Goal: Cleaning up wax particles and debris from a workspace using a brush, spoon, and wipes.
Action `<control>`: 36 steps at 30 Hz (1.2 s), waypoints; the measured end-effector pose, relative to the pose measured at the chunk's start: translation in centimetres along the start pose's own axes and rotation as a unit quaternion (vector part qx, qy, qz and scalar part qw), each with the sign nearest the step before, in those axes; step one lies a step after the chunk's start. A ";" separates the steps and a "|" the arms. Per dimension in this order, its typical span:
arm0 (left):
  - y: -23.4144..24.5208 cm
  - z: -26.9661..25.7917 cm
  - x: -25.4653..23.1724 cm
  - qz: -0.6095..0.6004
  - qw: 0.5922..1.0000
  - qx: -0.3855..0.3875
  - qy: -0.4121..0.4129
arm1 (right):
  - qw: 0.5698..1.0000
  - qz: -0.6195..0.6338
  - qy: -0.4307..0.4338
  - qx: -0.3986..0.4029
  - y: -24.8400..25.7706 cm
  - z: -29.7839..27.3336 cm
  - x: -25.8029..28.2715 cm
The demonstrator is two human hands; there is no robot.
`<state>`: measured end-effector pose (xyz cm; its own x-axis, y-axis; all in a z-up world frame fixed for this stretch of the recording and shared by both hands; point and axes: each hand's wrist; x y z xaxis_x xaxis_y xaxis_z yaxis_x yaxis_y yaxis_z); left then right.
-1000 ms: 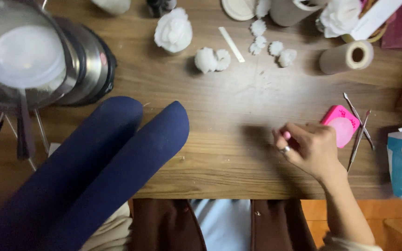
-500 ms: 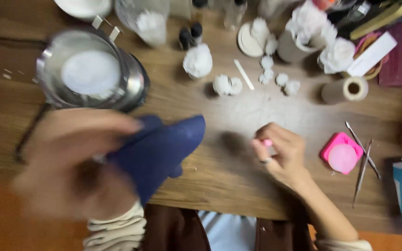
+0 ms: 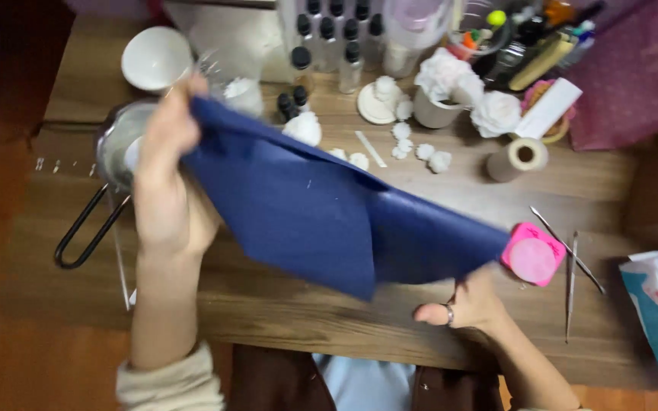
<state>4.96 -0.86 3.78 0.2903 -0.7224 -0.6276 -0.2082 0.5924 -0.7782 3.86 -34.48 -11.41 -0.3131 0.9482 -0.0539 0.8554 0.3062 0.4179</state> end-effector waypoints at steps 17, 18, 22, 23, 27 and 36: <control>0.4 -3.4 5.3 0.519 0.763 0.356 0.150 | 0.702 0.304 0.229 -0.601 2.9 -10.9 -8.5; -0.3 -3.1 6.2 0.516 0.762 0.358 0.154 | 0.704 0.306 0.225 -0.600 3.3 -11.3 -8.9; -1.6 -3.1 9.2 0.505 0.787 0.349 0.053 | 0.704 0.224 0.201 -0.643 2.9 -12.7 -11.3; -1.5 -3.3 9.8 0.508 0.779 0.367 0.008 | 0.715 0.202 0.172 -0.647 2.1 -12.9 -12.1; 0.5 -5.4 13.1 0.498 0.749 0.428 -0.090 | 0.761 0.136 0.149 -0.617 -2.8 -9.8 -18.7; 7.7 -10.4 12.6 0.571 0.627 0.528 -0.033 | 0.853 0.134 0.067 -0.500 -3.8 -8.8 -15.8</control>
<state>-2.69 -9.11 -10.30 0.5610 0.3848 -0.7329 0.4089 0.6410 0.6495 1.92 -51.32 -4.11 -0.2630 0.9345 0.2399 0.1454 -0.2075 0.9674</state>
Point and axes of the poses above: each hand's wrist, its own z-axis towards the middle knuckle, its own y-axis out of the back of the hand, x = y × z, and after that the axes turned 11 degrees about -z, right-handed
